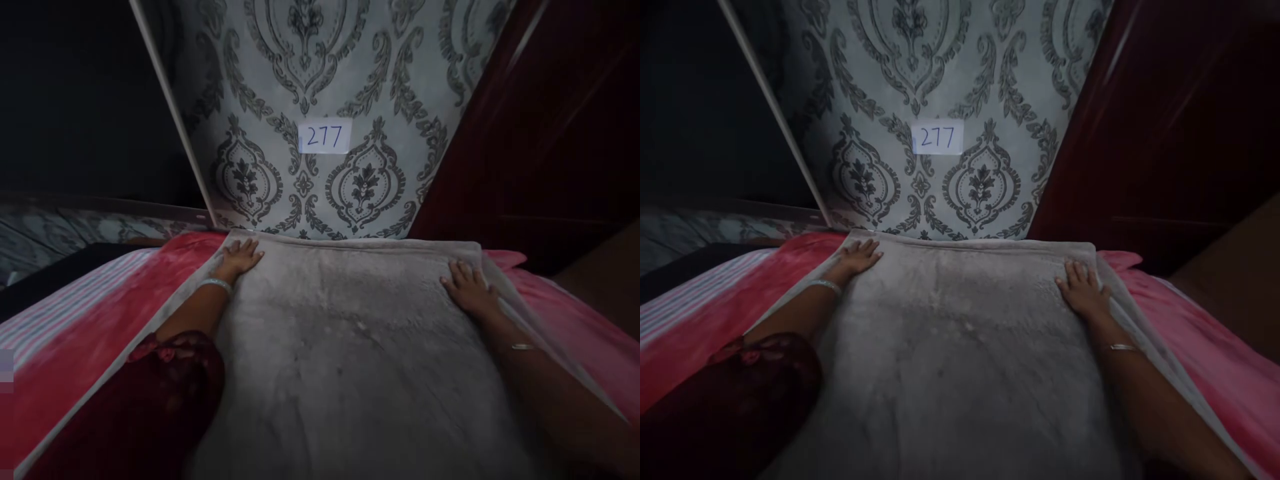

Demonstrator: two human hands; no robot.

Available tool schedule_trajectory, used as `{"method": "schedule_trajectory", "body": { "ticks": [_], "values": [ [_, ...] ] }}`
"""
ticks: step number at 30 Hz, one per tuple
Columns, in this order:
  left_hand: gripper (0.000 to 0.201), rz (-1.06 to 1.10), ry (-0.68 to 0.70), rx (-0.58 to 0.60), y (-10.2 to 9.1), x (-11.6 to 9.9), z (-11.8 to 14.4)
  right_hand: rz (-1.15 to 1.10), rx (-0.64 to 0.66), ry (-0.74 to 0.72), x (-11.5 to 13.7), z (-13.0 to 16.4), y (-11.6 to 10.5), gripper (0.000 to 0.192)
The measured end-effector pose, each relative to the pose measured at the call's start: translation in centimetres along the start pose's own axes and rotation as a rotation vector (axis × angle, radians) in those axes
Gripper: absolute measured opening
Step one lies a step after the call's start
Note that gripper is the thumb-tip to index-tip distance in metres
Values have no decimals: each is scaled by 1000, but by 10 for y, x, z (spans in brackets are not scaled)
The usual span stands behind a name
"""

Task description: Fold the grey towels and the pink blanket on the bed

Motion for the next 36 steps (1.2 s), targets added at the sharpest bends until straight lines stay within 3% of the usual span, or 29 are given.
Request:
{"method": "schedule_trajectory", "body": {
  "ticks": [2,4,6,8,11,13,17,21,24,28,32,34,36],
  "values": [
    [65,-19,18,61,-4,-20,16,-12,55,-30,25,14,-10,70],
    [72,-43,88,150,0,-52,39,5,41,-208,65,39,-13,67],
    [72,-39,235,212,10,-93,72,24,56,-438,109,72,-7,63],
    [78,-10,427,254,20,-133,113,13,143,-534,139,106,4,63],
    [77,46,596,286,30,-168,176,-12,189,-513,147,141,11,64],
    [74,67,671,257,30,-172,211,-6,205,-450,130,157,10,63],
    [68,20,658,108,26,-135,252,42,88,-294,74,197,3,63],
    [65,-96,334,-4,16,-58,264,61,-6,-95,15,245,1,68],
    [69,-155,56,28,7,6,276,74,42,35,-21,274,-2,70],
    [68,-162,-115,71,-2,70,311,74,46,85,-51,307,-8,68],
    [64,-131,-148,107,-7,98,345,73,38,83,-62,341,-12,67],
    [62,-145,-164,99,-11,97,356,65,48,78,-55,354,-13,66],
    [61,-171,-158,63,-16,80,362,52,64,46,-33,360,-16,64]
  ]
}}
Point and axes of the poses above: each hand's wrist, its own z-axis away from the middle knuckle, its own y-axis out of the palm, x = y × z, the point moved 3 cm from there along -z, towards the middle knuckle, and after that the axes turned 2 degrees about -y, right-handed, at the moved point
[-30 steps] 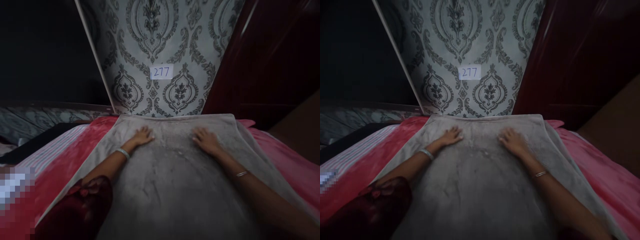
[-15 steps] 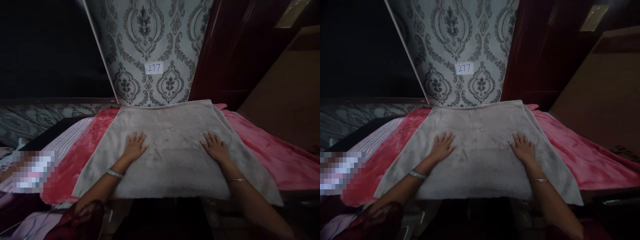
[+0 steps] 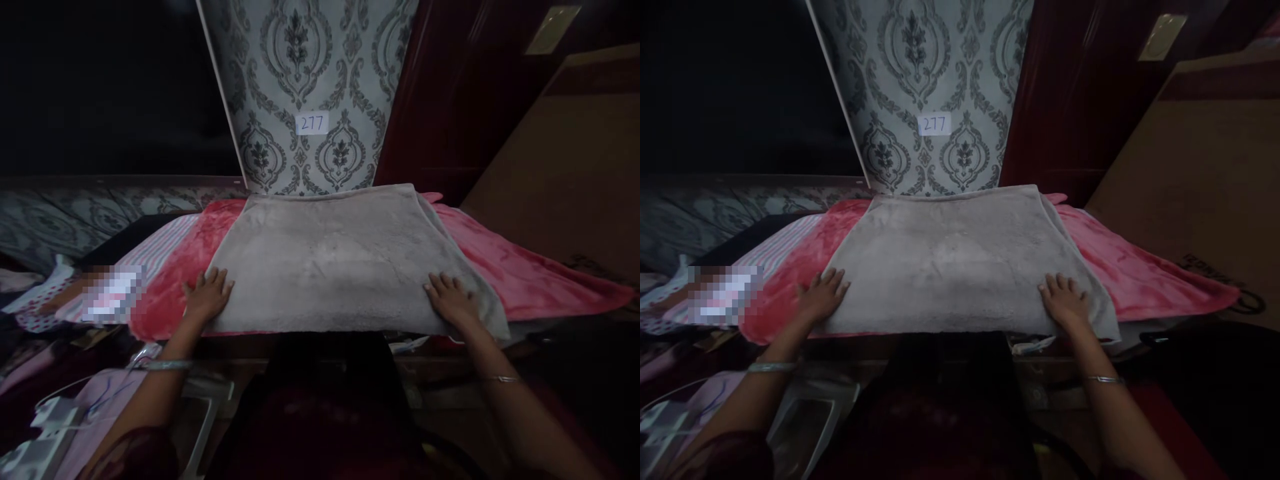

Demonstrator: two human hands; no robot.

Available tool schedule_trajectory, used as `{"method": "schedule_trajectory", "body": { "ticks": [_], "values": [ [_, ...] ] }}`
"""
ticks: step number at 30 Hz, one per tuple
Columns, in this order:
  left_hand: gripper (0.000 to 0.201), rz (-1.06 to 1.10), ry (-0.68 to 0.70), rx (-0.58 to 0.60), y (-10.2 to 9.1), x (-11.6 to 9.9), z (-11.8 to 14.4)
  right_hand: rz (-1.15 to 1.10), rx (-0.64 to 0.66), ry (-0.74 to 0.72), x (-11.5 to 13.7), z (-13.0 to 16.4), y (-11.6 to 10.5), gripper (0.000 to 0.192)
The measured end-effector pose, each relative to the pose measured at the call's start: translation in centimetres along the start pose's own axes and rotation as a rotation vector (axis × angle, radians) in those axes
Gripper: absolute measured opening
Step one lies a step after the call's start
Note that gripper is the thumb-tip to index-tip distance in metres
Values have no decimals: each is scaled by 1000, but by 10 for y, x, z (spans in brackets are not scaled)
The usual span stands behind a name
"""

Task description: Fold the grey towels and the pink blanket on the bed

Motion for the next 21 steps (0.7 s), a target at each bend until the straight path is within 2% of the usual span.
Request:
{"method": "schedule_trajectory", "body": {
  "ticks": [2,4,6,8,9,11,15,18,21],
  "values": [
    [60,-9,76,-46,-10,-34,9,-23,-7,-106,39,2,-5,61],
    [60,22,241,-57,-17,-84,19,-66,-30,-274,89,2,-10,59],
    [60,70,456,-49,-18,-136,30,-114,1,-430,135,4,-11,58],
    [62,108,609,-24,-12,-176,41,-118,40,-502,163,8,-9,58],
    [62,122,644,-12,-7,-187,45,-114,53,-526,168,12,-7,57],
    [62,142,667,0,4,-195,50,-119,57,-583,163,24,-3,56],
    [61,145,676,-27,19,-177,53,-240,27,-710,119,62,7,54],
    [59,142,660,-30,20,-170,58,-392,-22,-717,92,85,7,48],
    [60,162,618,10,12,-184,66,-535,-85,-655,93,82,-1,46]
  ]
}}
Point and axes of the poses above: each hand's wrist, its own z-axis away from the middle knuckle, its own y-axis out of the palm, x = y × z, the point moved 3 cm from there along -z, towards the middle knuckle, and after that the axes turned 2 degrees about -y, right-handed, at the moved point
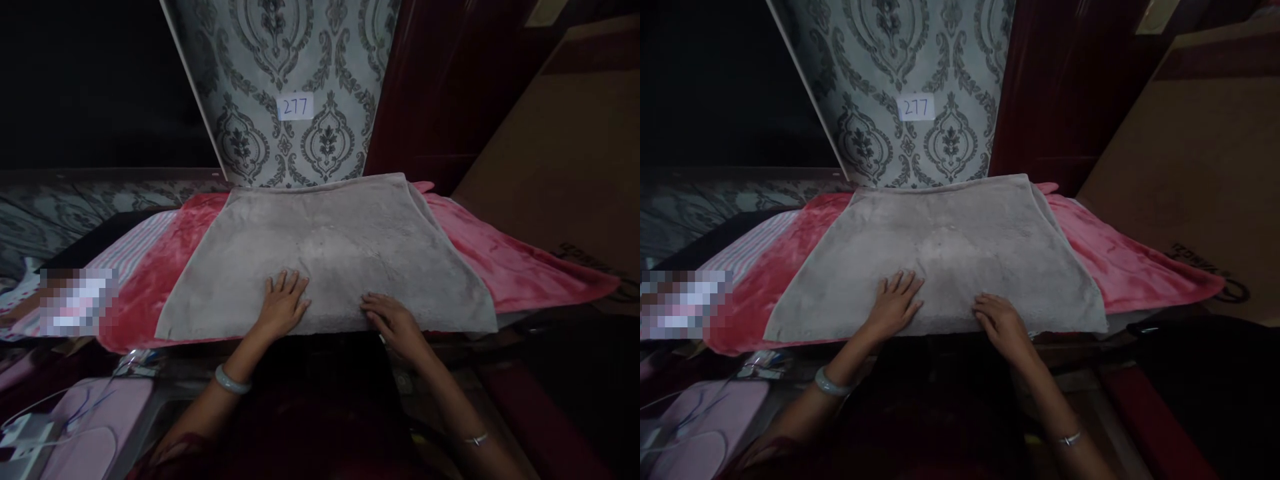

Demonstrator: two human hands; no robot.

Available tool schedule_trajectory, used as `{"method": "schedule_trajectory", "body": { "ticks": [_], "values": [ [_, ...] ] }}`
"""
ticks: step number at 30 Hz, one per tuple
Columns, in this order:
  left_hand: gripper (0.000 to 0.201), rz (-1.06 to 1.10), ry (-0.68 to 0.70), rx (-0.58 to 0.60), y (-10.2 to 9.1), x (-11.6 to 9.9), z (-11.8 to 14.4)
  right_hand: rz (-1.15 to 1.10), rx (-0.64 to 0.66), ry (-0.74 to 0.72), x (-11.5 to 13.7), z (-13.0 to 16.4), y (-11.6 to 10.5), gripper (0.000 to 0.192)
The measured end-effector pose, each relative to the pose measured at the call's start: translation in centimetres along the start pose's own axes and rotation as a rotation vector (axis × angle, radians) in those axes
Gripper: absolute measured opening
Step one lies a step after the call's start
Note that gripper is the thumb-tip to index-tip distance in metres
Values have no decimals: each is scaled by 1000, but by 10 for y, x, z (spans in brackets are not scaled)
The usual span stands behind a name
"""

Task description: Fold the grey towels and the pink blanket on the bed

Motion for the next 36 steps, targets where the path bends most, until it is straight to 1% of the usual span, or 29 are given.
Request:
{"method": "schedule_trajectory", "body": {
  "ticks": [2,4,7,9,11,14,17,21,26,30,33,36],
  "values": [
    [61,42,41,27,-5,-17,-8,-7,-52,21,3,-23,0,49],
    [63,77,121,9,-9,-31,-20,56,-47,21,7,-52,6,51],
    [64,75,180,-19,-9,-37,-35,230,71,51,14,-84,19,59],
    [63,58,186,3,-3,-33,-40,325,143,71,16,-90,27,57],
    [62,39,188,9,3,-28,-41,371,177,59,17,-87,31,54],
    [59,21,197,-19,10,-23,-40,373,193,28,14,-78,30,53],
    [57,18,204,-51,12,-21,-41,357,203,15,9,-71,25,54],
    [54,24,205,-85,13,-20,-41,359,192,48,8,-62,19,54],
    [54,25,212,-86,14,-19,-39,364,139,104,11,-41,21,54],
    [55,1,214,-93,15,-14,-26,357,67,76,-1,-21,25,56],
    [55,-5,202,-129,17,-2,-10,352,-3,28,-17,-9,28,53],
    [56,-18,115,-140,16,21,7,347,-68,-16,-28,-1,31,50]
  ]
}}
Point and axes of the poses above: each hand's wrist, its own z-axis away from the middle knuckle, its own y-axis out of the palm, x = y × z, the point moved 3 cm from there along -z, towards the middle knuckle, and after that the axes turned 2 degrees about -y, right-handed, at the moved point
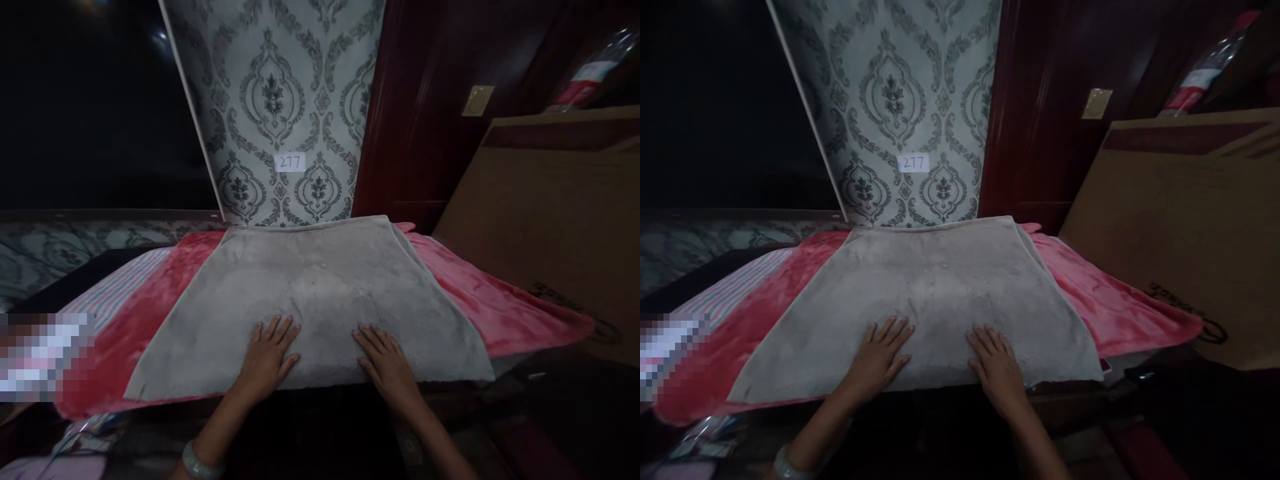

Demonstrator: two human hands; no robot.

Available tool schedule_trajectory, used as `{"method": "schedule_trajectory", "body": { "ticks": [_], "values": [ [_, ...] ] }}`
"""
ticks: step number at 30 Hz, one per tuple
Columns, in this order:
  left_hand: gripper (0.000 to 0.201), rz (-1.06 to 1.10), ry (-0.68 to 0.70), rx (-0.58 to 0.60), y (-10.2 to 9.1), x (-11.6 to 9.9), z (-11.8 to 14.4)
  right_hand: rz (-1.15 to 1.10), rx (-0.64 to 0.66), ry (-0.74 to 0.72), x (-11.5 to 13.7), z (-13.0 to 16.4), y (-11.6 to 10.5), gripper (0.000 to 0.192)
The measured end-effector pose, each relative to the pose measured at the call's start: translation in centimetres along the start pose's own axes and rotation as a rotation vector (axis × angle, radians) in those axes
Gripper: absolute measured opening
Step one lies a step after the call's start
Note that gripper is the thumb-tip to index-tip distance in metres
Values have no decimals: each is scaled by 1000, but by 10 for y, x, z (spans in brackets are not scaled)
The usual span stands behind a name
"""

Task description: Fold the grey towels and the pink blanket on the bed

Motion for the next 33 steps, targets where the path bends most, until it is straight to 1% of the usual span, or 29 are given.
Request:
{"method": "schedule_trajectory", "body": {
  "ticks": [3,9,11,12,15,21,24,28,33],
  "values": [
    [57,-36,-138,8,-7,30,19,-5,-62,-14,-3,3,3,49],
    [58,-158,-469,11,-28,101,53,-30,-138,-25,-4,2,6,46],
    [59,-191,-558,14,-33,117,61,-35,-151,-30,-5,2,7,46],
    [60,-203,-585,17,-35,122,64,-37,-154,-34,-5,2,8,46],
    [60,-235,-613,26,-42,123,68,-50,-156,-28,-8,2,10,45],
    [48,-242,-579,-16,-56,103,67,-122,-160,-16,-14,5,16,48],
    [43,-198,-601,-2,-62,99,66,-162,-153,-24,-23,5,17,47],
    [41,-142,-597,32,-68,100,58,-212,-152,-39,-34,0,16,44],
    [37,-94,-520,39,-75,95,40,-294,-178,-23,-35,-6,13,43]
  ]
}}
Point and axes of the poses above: each hand's wrist, its own z-axis away from the middle knuckle, its own y-axis out of the palm, x = y × z, the point moved 3 cm from there along -z, towards the middle knuckle, and after that the axes turned 2 degrees about -y, right-handed, at the moved point
